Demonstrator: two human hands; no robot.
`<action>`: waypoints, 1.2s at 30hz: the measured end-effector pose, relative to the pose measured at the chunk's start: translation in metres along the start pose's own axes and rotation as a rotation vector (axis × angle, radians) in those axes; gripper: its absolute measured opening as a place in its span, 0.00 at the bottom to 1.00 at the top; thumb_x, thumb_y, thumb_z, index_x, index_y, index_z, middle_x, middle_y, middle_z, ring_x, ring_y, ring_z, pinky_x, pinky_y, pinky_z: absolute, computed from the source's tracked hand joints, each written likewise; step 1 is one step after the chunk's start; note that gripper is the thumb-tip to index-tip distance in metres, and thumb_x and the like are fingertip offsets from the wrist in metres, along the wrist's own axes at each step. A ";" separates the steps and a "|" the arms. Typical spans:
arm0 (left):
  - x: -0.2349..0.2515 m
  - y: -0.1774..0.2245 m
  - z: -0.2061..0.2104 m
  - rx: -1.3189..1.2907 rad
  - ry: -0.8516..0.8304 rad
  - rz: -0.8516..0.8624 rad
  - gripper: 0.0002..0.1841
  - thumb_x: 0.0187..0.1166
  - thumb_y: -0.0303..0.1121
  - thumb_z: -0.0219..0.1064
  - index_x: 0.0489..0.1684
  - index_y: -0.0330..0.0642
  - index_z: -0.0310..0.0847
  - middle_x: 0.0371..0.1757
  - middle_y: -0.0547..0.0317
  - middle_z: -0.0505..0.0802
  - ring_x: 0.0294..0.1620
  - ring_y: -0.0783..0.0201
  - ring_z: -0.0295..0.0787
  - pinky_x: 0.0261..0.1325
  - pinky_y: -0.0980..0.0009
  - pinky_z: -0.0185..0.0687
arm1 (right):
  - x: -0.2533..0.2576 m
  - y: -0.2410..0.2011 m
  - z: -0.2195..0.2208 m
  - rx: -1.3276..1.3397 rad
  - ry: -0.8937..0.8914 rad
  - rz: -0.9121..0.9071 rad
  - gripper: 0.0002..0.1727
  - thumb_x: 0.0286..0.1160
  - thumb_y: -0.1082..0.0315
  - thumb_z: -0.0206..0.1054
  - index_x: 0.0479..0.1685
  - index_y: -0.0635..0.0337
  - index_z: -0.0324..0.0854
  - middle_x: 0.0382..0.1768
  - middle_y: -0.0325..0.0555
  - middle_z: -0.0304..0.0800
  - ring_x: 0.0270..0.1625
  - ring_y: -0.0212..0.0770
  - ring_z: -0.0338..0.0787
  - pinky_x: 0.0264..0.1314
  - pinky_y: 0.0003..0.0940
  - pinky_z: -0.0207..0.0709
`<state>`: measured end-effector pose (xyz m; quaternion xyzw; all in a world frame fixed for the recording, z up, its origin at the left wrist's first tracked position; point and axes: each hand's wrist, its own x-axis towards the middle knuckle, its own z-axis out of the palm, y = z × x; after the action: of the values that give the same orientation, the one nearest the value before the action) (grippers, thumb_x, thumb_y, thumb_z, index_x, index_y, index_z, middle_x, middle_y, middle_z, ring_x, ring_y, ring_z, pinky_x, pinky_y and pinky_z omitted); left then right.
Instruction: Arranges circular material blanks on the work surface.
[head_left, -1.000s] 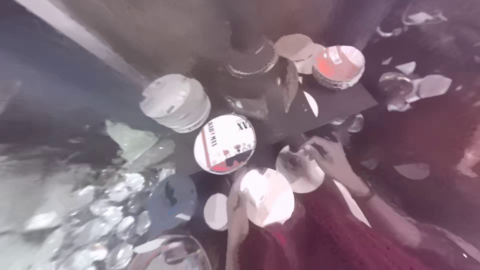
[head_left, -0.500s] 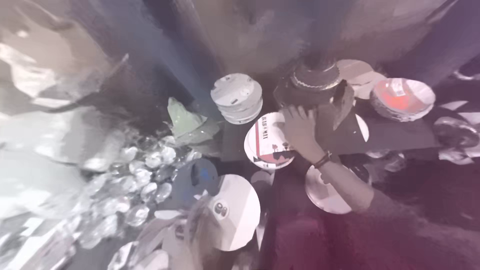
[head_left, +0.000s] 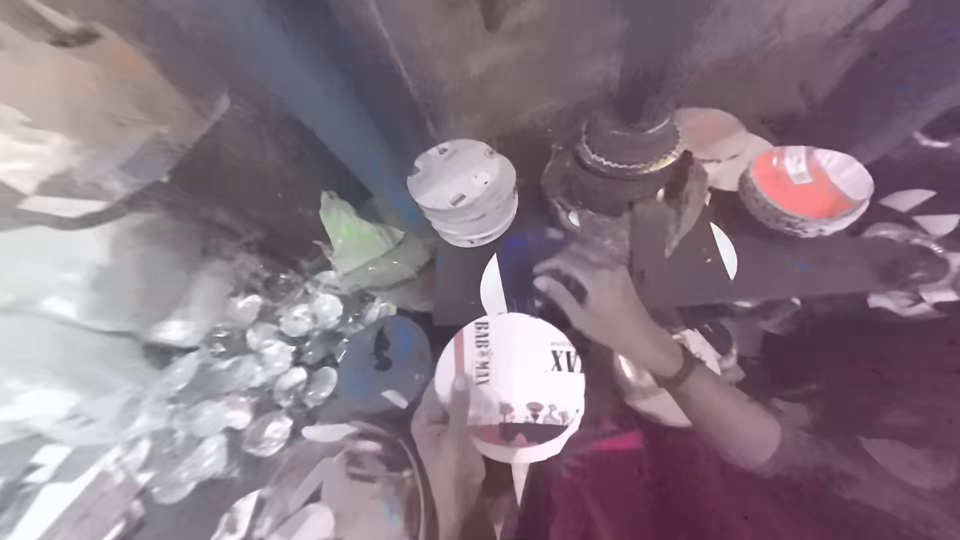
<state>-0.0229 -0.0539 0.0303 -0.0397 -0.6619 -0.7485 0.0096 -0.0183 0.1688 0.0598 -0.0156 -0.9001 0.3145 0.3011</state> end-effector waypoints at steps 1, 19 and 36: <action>0.000 0.002 -0.005 0.008 0.045 -0.011 0.11 0.85 0.22 0.50 0.51 0.35 0.79 0.29 0.73 0.92 0.28 0.78 0.91 0.32 0.78 0.91 | 0.007 0.013 0.001 -0.124 -0.033 0.040 0.25 0.81 0.51 0.67 0.63 0.62 0.87 0.58 0.58 0.90 0.64 0.58 0.88 0.68 0.57 0.79; 0.021 -0.013 -0.011 -0.154 -0.032 0.118 0.19 0.86 0.28 0.45 0.53 0.43 0.86 0.51 0.72 0.95 0.53 0.76 0.91 0.57 0.76 0.87 | -0.015 0.011 -0.038 0.716 0.111 0.271 0.06 0.80 0.72 0.64 0.49 0.58 0.84 0.29 0.27 0.87 0.29 0.16 0.83 0.35 0.14 0.79; 0.029 -0.018 -0.027 -0.267 0.007 0.233 0.22 0.88 0.28 0.47 0.80 0.37 0.62 0.67 0.68 0.86 0.63 0.77 0.84 0.66 0.74 0.82 | 0.007 0.021 -0.007 0.319 0.208 0.097 0.14 0.84 0.77 0.57 0.61 0.67 0.83 0.51 0.50 0.92 0.50 0.32 0.90 0.57 0.29 0.84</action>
<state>-0.0540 -0.0772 0.0118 -0.1146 -0.5474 -0.8237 0.0931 -0.0235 0.1907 0.0553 -0.0435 -0.8010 0.4641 0.3756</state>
